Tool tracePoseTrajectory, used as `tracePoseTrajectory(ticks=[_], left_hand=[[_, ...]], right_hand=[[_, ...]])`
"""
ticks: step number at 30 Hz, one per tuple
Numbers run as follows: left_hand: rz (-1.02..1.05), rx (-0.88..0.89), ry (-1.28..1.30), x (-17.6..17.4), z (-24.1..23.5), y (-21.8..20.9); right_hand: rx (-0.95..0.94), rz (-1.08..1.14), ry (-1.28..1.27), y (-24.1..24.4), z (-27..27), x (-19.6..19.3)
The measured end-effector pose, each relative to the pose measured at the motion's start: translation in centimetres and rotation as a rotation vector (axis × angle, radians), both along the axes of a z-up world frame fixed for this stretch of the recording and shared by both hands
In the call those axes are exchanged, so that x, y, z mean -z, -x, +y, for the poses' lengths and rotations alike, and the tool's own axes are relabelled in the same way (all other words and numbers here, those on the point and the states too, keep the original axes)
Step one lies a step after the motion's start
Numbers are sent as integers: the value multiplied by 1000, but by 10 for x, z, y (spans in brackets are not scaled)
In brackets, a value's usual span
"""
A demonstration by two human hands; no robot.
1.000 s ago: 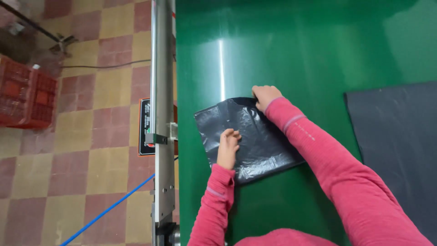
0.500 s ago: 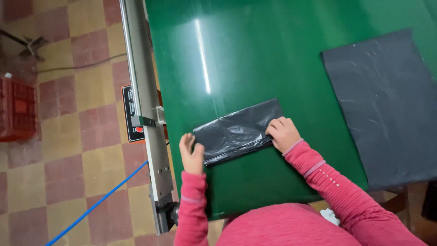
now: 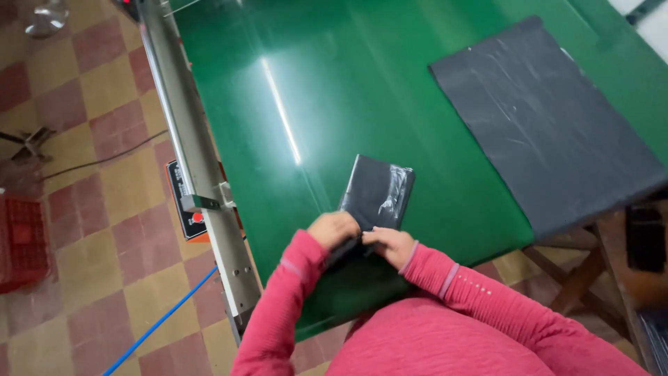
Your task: Folding black plastic bags on a conveyor belt and placing them in a crate.
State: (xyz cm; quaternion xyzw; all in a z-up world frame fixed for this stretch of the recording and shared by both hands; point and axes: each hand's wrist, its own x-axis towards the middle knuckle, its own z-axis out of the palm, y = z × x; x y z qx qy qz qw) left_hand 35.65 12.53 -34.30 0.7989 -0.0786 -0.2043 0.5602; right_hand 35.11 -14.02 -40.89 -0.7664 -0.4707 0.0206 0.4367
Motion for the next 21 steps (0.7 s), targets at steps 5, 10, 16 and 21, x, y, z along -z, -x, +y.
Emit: tracePoseTrajectory(ticks=[5, 10, 16, 21], left_hand=[[555, -409, 317, 56, 7, -65], [-265, -524, -612, -8, -38, -46], [-781, -461, -697, -99, -137, -31], [-1099, 202, -526, -71, -315, -6]], right_hand=[[414, 795, -390, -54, -14, 62], [675, 1688, -595, -77, -34, 39], [-74, 1869, -359, 22, -224, 18], [980, 1750, -208, 19, -314, 22]])
